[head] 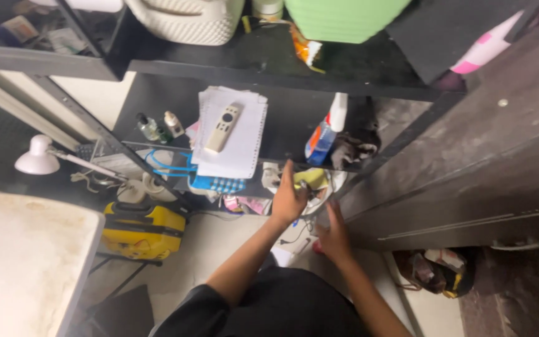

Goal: Wiping down a white plastic table with a cleaning spray and cloth, sorting notebook papers, and organizing items on a nearby shelf unit.

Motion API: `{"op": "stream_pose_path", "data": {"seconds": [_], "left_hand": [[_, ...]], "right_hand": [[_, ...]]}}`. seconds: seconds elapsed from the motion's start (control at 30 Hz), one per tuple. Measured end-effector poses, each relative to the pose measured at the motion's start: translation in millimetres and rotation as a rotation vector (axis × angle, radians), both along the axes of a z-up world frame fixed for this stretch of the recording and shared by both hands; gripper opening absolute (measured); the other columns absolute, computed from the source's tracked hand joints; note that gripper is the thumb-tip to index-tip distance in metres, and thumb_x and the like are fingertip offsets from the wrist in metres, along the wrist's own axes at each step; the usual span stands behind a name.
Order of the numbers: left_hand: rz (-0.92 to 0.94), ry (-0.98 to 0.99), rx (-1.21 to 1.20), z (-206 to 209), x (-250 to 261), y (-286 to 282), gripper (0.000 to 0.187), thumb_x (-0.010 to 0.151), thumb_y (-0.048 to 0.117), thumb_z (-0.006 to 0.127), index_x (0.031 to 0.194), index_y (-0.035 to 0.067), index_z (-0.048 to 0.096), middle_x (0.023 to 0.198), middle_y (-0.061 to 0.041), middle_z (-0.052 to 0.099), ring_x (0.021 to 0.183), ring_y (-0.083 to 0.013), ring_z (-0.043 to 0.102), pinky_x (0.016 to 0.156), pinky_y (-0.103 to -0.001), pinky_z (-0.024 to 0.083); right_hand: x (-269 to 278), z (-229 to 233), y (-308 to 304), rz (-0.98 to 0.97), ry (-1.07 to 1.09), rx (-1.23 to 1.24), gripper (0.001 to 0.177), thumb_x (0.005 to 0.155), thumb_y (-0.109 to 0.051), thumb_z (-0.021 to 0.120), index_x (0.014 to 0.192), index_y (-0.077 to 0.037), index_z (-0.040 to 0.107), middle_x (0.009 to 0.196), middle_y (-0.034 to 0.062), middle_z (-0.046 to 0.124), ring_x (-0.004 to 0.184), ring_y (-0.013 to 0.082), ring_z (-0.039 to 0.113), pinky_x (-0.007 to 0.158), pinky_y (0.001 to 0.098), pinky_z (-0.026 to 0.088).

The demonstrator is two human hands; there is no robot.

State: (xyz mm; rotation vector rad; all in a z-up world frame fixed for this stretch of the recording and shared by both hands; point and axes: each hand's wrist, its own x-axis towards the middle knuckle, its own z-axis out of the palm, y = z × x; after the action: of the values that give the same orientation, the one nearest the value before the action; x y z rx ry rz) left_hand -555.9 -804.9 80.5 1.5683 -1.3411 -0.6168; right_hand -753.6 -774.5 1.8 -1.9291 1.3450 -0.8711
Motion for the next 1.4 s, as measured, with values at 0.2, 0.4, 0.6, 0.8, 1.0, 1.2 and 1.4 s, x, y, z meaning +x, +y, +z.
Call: {"op": "stream_pose_path", "data": {"seconds": [0.2, 0.4, 0.6, 0.8, 1.0, 1.2, 1.4], "left_hand": [[-0.072, 0.108, 0.36, -46, 24, 91, 0.053, 0.086, 0.016, 0.065, 0.138, 0.008, 0.056, 0.113, -0.019, 0.076, 0.098, -0.033, 0.075, 0.087, -0.041, 0.058], [-0.047, 0.168, 0.293, -8, 58, 153, 0.042, 0.086, 0.011, 0.063, 0.128, 0.007, 0.061, 0.121, -0.013, 0.072, 0.092, -0.0285, 0.076, 0.08, -0.038, 0.059], [0.122, 0.113, 0.275, -8, 111, 243, 0.036, 0.085, 0.009, 0.062, 0.121, 0.006, 0.066, 0.114, -0.011, 0.076, 0.094, -0.0274, 0.077, 0.081, -0.037, 0.059], [0.325, 0.147, 0.347, 15, 158, 311, 0.035, 0.085, 0.009, 0.062, 0.119, 0.007, 0.067, 0.11, -0.009, 0.078, 0.088, -0.0276, 0.077, 0.079, -0.037, 0.059], [0.354, 0.161, 0.253, 8, 197, 306, 0.035, 0.085, 0.01, 0.064, 0.12, 0.006, 0.067, 0.115, -0.012, 0.075, 0.092, -0.0266, 0.076, 0.081, -0.037, 0.058], [0.279, 0.06, 0.08, 18, 243, 232, 0.04, 0.083, 0.011, 0.071, 0.122, 0.004, 0.067, 0.117, -0.016, 0.072, 0.097, -0.0293, 0.073, 0.086, -0.039, 0.057], [0.201, 0.047, -0.046, 35, 280, 134, 0.051, 0.084, 0.013, 0.076, 0.131, 0.001, 0.06, 0.123, -0.021, 0.068, 0.106, -0.0344, 0.07, 0.091, -0.042, 0.055]], "right_hand": [[-41, -152, 99, 0.038, -0.156, 0.585, 0.057, 0.092, -0.014, 0.067, 0.145, -0.003, 0.05, 0.132, 0.0116, 0.068, 0.105, 0.0202, 0.072, 0.09, 0.0294, 0.055], [-8, -118, 130, 0.051, -0.278, 0.503, 0.048, 0.094, -0.003, 0.062, 0.141, -0.002, 0.055, 0.133, 0.0128, 0.068, 0.113, 0.0188, 0.066, 0.094, 0.0299, 0.052], [60, -42, 151, 0.024, -0.583, 0.574, 0.039, 0.096, -0.003, 0.064, 0.135, 0.0, 0.059, 0.132, 0.0141, 0.068, 0.12, 0.018, 0.065, 0.099, 0.0301, 0.05], [126, 25, 168, 0.105, -0.578, 0.787, 0.041, 0.097, -0.009, 0.06, 0.138, -0.007, 0.058, 0.13, 0.01, 0.069, 0.106, 0.0191, 0.07, 0.087, 0.0292, 0.051], [179, 62, 126, 0.126, -0.556, 0.715, 0.045, 0.094, -0.01, 0.062, 0.139, -0.009, 0.056, 0.13, 0.0075, 0.07, 0.108, 0.0182, 0.07, 0.09, 0.0302, 0.052], [221, 74, 19, 0.027, -0.66, 0.464, 0.051, 0.095, -0.016, 0.067, 0.143, -0.005, 0.051, 0.136, 0.0069, 0.064, 0.118, 0.0161, 0.061, 0.095, 0.0301, 0.049], [251, 74, -72, -0.158, -0.562, 0.587, 0.051, 0.095, -0.024, 0.069, 0.141, -0.009, 0.05, 0.128, 0.0041, 0.067, 0.109, 0.0146, 0.062, 0.089, 0.0318, 0.048]]}}
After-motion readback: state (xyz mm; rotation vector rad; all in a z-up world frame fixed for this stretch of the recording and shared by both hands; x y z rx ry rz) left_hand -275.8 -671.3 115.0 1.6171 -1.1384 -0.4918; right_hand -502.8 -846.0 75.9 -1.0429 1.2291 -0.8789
